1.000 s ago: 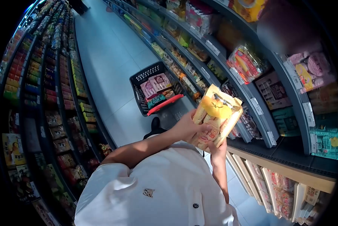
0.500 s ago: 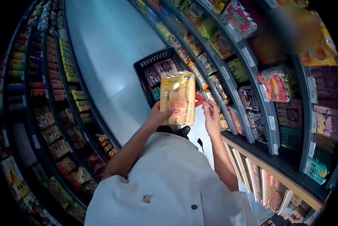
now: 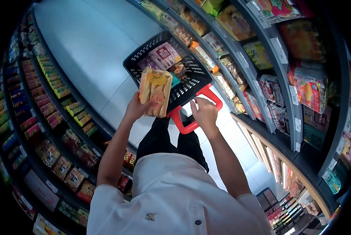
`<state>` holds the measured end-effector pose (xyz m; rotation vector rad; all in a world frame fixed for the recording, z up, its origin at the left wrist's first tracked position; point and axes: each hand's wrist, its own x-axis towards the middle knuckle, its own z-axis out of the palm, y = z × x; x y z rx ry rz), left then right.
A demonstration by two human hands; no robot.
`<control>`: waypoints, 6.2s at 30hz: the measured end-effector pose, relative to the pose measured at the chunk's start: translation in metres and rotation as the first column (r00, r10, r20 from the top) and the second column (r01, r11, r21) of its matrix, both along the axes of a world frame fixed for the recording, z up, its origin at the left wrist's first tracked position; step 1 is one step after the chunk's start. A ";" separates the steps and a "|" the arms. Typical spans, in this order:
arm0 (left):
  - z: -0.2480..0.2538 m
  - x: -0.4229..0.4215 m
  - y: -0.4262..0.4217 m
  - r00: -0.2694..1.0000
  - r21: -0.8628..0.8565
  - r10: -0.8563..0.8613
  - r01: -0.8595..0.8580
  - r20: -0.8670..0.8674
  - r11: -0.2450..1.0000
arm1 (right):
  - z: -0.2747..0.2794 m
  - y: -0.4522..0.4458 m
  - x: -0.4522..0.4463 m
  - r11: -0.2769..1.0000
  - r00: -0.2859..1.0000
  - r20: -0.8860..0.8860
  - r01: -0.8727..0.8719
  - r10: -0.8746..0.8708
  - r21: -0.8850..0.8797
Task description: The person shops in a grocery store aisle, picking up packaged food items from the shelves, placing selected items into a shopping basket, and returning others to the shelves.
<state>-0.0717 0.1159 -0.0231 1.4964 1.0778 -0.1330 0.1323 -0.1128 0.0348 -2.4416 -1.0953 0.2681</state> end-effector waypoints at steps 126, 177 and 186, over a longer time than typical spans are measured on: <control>0.383 0.142 -0.026 0.188 0.225 -0.196 -0.143 0.962 0.964 | 0.016 0.013 0.031 0.961 0.994 -0.088 -0.080 0.059 -0.264; 0.014 0.114 -0.159 0.818 0.231 -0.465 0.406 0.340 0.884 | 0.008 0.039 0.025 0.961 0.997 -0.078 -0.001 -0.021 -0.275; 0.015 0.117 -0.156 0.814 0.182 -0.484 0.449 0.320 0.875 | 0.006 0.042 0.028 0.958 0.998 -0.060 -0.028 0.011 -0.284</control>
